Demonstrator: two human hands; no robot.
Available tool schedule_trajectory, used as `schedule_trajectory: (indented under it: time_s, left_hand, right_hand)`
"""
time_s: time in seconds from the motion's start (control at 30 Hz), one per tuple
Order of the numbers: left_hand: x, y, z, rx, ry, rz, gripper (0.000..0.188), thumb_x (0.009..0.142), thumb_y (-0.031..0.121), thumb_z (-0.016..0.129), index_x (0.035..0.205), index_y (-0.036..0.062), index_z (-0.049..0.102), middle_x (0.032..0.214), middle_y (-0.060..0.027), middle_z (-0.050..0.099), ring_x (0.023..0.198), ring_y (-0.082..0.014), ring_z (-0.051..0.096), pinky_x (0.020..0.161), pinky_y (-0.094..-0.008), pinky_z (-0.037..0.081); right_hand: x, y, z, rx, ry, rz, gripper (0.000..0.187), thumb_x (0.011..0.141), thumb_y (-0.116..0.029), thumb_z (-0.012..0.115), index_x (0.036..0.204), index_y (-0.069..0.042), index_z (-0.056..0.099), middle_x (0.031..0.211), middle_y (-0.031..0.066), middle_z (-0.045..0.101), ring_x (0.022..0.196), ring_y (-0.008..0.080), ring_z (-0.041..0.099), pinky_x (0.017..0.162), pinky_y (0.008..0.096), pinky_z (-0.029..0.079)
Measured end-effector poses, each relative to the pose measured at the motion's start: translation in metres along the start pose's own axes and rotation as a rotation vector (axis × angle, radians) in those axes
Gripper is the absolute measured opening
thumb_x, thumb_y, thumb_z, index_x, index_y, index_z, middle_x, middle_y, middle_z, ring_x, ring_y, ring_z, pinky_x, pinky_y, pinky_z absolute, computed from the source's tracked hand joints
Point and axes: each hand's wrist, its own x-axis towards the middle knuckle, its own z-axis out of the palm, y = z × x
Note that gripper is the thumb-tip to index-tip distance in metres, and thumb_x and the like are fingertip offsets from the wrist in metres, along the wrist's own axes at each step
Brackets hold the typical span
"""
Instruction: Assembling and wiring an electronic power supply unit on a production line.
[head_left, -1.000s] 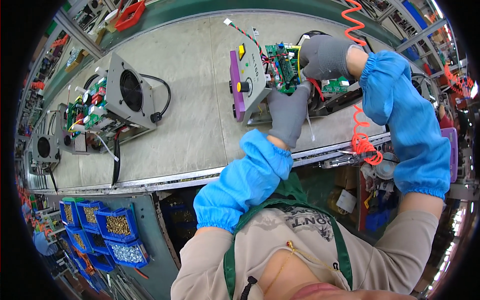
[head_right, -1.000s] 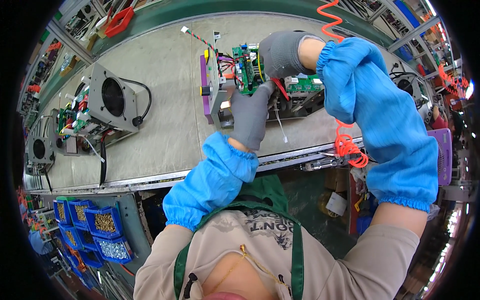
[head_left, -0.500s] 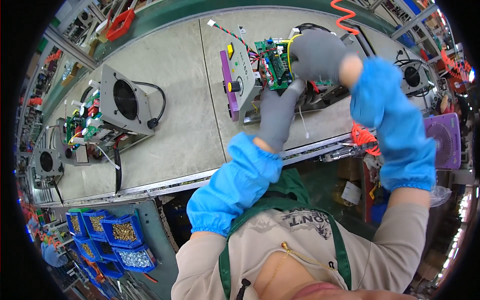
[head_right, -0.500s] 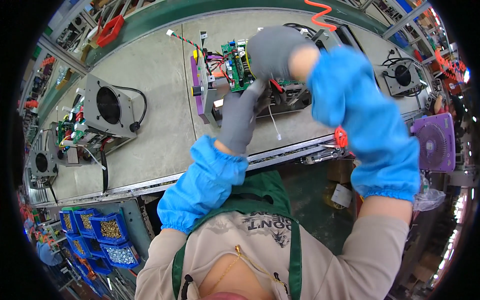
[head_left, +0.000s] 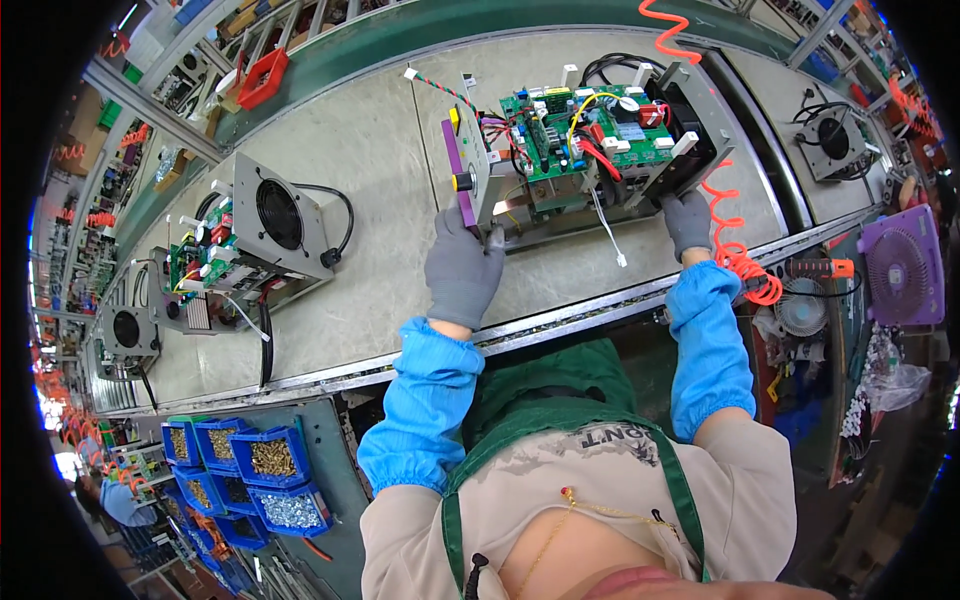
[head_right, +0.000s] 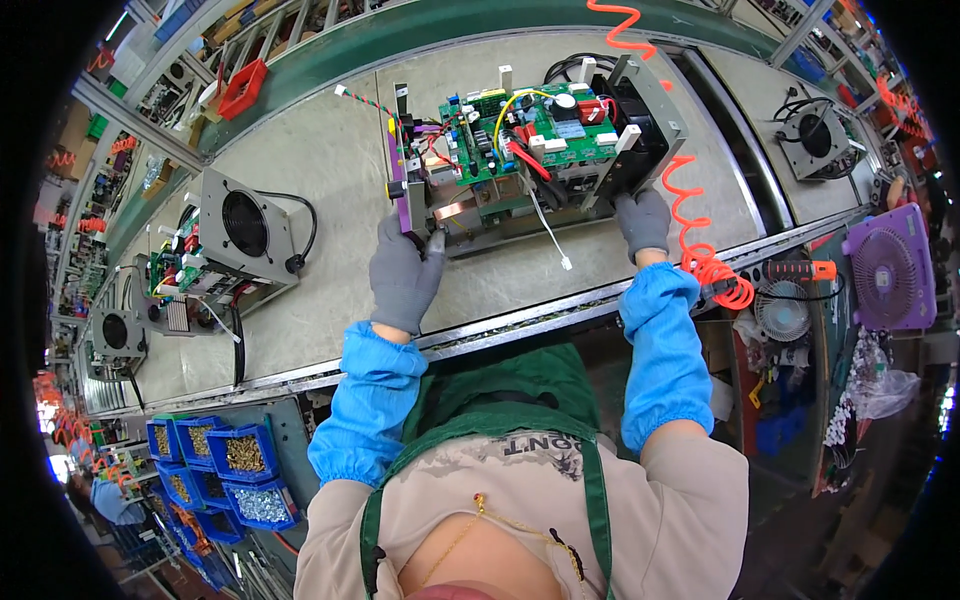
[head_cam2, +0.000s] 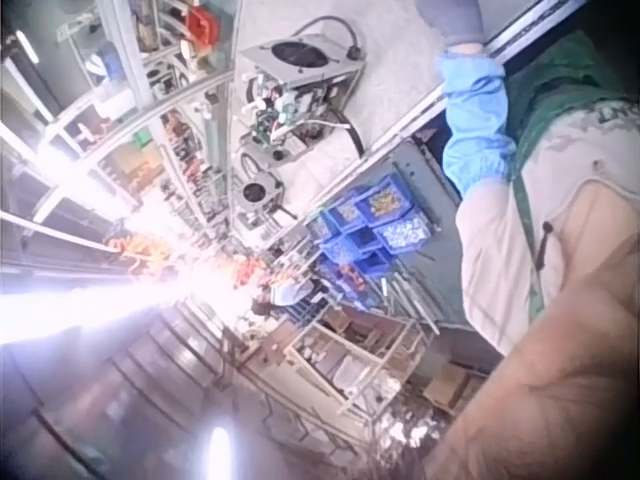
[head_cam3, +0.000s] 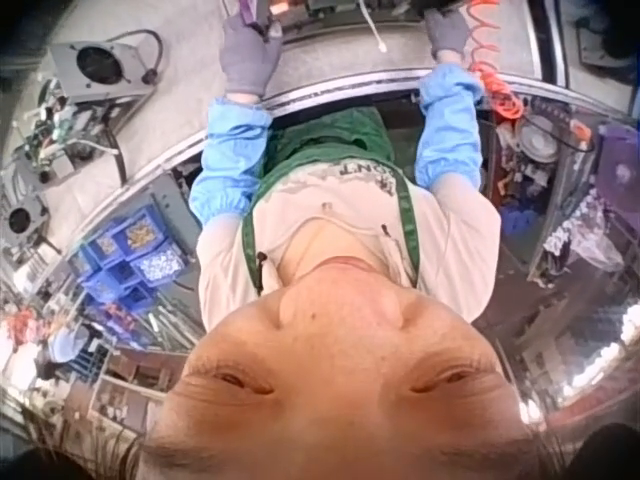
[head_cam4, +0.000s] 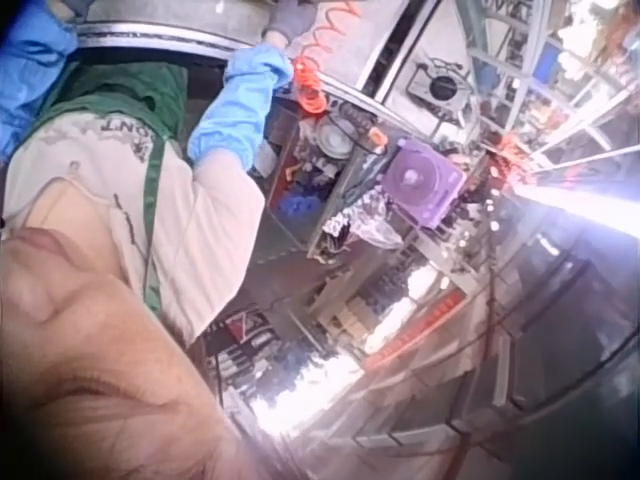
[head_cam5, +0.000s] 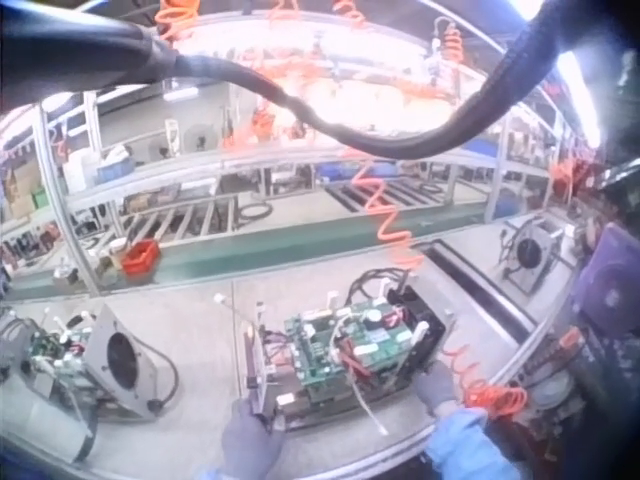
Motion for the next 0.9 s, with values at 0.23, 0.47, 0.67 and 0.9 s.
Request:
schedule_trajectory:
  time_s: [0.23, 0.47, 0.67, 0.9]
  left_hand:
    - [0.051, -0.032, -0.016, -0.082, 0.004, 0.011, 0.042, 0.080, 0.031, 0.069, 0.107, 0.0046, 0.052, 0.093, -0.0140, 0.061, 0.073, -0.0312, 0.063, 0.063, -0.0419, 0.050]
    - [0.042, -0.028, -0.020, -0.110, -0.031, -0.075, 0.041, 0.079, 0.029, 0.070, 0.107, 0.0034, 0.053, 0.089, -0.0118, 0.059, 0.071, -0.0263, 0.063, 0.063, -0.0389, 0.049]
    - [0.042, -0.008, -0.023, -0.161, 0.232, -0.076, 0.042, 0.077, 0.025, 0.070, 0.109, 0.0032, 0.053, 0.095, -0.0117, 0.056, 0.072, -0.0252, 0.062, 0.064, -0.0366, 0.049]
    - [0.048, -0.011, -0.026, -0.205, 0.186, -0.003, 0.040, 0.074, 0.019, 0.068, 0.109, 0.0029, 0.054, 0.096, -0.0123, 0.054, 0.077, -0.0262, 0.060, 0.066, -0.0370, 0.049]
  right_hand:
    - [-0.041, -0.041, 0.000, -0.126, 0.094, -0.095, 0.037, 0.076, -0.035, 0.061, 0.070, 0.001, 0.065, 0.074, 0.0227, 0.063, 0.076, 0.0401, 0.061, 0.069, 0.0481, 0.047]
    - [-0.048, -0.087, -0.086, -0.321, -0.515, -0.364, 0.037, 0.082, -0.039, 0.062, 0.098, -0.005, 0.065, 0.085, 0.0170, 0.066, 0.081, 0.0337, 0.064, 0.069, 0.0449, 0.049]
    - [-0.017, -0.219, -0.107, -0.035, -0.095, -1.090, 0.037, 0.079, -0.026, 0.064, 0.111, -0.007, 0.062, 0.102, 0.0129, 0.061, 0.094, 0.0296, 0.059, 0.077, 0.0396, 0.050]
    - [-0.002, -0.234, -0.070, -0.213, -0.275, -1.076, 0.048, 0.068, -0.020, 0.069, 0.112, -0.006, 0.060, 0.109, 0.0147, 0.056, 0.097, 0.0326, 0.058, 0.082, 0.0395, 0.049]
